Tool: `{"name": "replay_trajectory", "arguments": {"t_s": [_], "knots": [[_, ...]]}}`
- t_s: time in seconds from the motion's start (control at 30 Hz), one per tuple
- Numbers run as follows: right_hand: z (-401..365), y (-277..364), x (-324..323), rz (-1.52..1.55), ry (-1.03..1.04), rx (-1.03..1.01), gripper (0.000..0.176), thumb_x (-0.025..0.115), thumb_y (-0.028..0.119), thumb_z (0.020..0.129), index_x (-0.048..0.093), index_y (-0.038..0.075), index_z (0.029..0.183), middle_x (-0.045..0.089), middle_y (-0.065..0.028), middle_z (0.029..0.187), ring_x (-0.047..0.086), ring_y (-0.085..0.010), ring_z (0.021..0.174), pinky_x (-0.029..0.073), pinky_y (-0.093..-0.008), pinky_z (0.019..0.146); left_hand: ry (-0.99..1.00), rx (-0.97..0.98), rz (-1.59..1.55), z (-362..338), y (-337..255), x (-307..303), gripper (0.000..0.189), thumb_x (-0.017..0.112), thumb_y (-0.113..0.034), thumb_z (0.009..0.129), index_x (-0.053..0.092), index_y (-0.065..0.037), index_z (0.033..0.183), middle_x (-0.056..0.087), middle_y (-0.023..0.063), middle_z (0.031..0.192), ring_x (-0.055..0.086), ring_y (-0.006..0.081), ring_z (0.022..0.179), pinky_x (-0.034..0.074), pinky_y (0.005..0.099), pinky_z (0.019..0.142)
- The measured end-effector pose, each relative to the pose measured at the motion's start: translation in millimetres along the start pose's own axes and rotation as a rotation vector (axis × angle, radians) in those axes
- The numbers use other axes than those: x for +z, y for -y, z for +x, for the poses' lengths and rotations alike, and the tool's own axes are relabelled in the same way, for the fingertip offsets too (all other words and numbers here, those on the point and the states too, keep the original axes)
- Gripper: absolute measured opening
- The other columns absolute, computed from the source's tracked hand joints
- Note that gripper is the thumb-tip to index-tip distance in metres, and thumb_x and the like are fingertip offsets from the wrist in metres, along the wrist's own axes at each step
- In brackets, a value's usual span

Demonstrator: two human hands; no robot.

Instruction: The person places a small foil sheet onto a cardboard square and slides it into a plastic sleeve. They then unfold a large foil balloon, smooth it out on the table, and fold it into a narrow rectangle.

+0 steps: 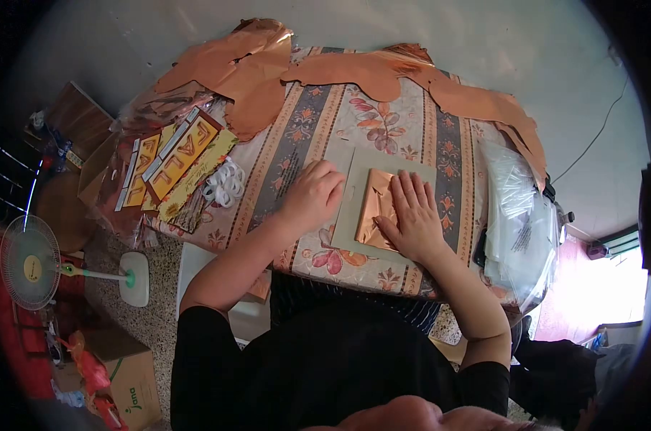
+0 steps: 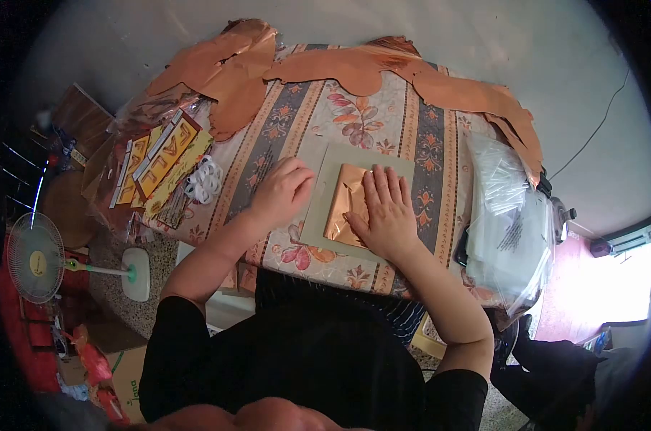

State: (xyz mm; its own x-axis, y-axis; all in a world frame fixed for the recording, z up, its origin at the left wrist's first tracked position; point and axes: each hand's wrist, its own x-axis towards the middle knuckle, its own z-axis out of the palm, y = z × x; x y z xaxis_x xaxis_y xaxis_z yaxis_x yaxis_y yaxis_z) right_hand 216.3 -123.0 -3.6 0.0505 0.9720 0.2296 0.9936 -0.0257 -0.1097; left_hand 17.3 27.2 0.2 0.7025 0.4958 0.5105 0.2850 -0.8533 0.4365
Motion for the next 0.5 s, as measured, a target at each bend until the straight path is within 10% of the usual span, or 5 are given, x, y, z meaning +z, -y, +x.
{"name": "replay_trajectory", "arguments": {"t_s": [0.5], "knots": [[1.0, 0.9, -2.0, -0.009, 0.037, 0.015, 0.078, 0.047, 0.052, 0.093, 0.028, 0.0, 0.149, 0.028, -0.0216, 0.154, 0.021, -0.0384, 0.145, 0.012, -0.0497, 0.118, 0.054, -0.058, 0.019, -3.4, 2.7, 3.7, 0.018, 0.063, -0.011, 0.085, 0.051, -0.004, 0.096, 0.054, 0.0121, 0.097, 0.054, 0.0331, 0.097, 0.043, 0.0441, 0.086]]}}
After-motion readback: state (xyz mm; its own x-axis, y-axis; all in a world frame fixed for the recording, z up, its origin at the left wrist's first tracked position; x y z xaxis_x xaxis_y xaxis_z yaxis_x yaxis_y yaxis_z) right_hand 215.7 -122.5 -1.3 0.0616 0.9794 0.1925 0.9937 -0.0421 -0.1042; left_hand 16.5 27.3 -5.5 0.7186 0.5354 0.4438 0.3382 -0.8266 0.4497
